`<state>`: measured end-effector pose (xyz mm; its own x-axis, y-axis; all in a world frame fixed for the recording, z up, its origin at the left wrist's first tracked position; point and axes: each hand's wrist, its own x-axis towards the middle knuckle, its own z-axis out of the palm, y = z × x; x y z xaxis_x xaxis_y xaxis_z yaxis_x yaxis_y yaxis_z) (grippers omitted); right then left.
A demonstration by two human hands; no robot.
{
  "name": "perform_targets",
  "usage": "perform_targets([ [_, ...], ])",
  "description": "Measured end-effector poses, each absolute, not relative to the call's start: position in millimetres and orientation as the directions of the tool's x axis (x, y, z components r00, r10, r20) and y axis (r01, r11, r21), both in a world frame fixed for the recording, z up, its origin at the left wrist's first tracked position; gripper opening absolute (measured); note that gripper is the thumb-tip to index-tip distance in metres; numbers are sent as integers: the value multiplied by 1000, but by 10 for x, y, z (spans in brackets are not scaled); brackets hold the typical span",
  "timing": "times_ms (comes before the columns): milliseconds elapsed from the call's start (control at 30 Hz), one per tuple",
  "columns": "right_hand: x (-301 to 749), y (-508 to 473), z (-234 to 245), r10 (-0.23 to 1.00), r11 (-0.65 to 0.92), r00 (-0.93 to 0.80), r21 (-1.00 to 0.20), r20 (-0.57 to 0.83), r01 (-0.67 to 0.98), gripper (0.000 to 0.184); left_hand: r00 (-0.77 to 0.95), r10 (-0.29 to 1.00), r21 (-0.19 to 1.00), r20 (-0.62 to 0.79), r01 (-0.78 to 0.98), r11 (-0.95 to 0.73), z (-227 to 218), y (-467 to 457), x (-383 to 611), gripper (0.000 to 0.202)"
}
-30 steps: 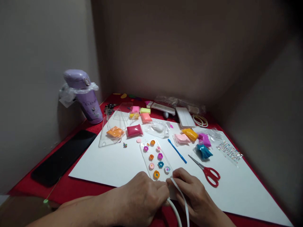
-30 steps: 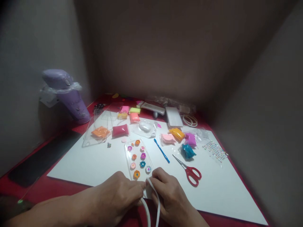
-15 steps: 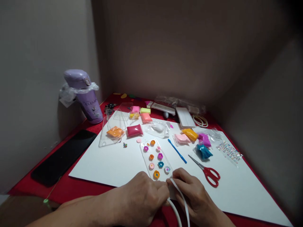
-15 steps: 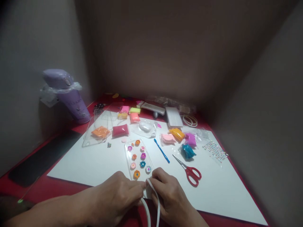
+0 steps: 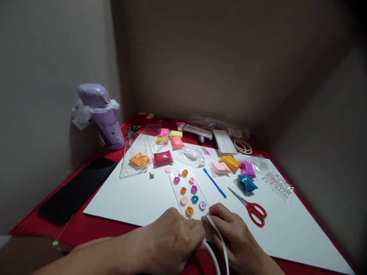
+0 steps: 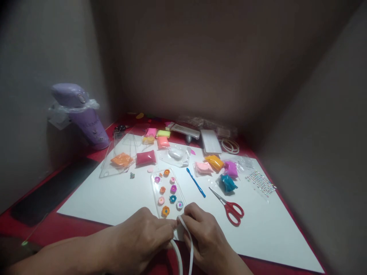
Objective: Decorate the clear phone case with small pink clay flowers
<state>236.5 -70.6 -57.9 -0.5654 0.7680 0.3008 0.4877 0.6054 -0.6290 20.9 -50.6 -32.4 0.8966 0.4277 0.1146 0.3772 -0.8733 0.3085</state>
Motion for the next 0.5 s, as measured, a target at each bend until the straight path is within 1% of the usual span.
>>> perform_targets([
  [500, 2351, -693, -557, 763, 617, -566, -614, 312, 493, 16, 898, 424, 300, 116, 375, -877, -336, -503, 208, 15],
])
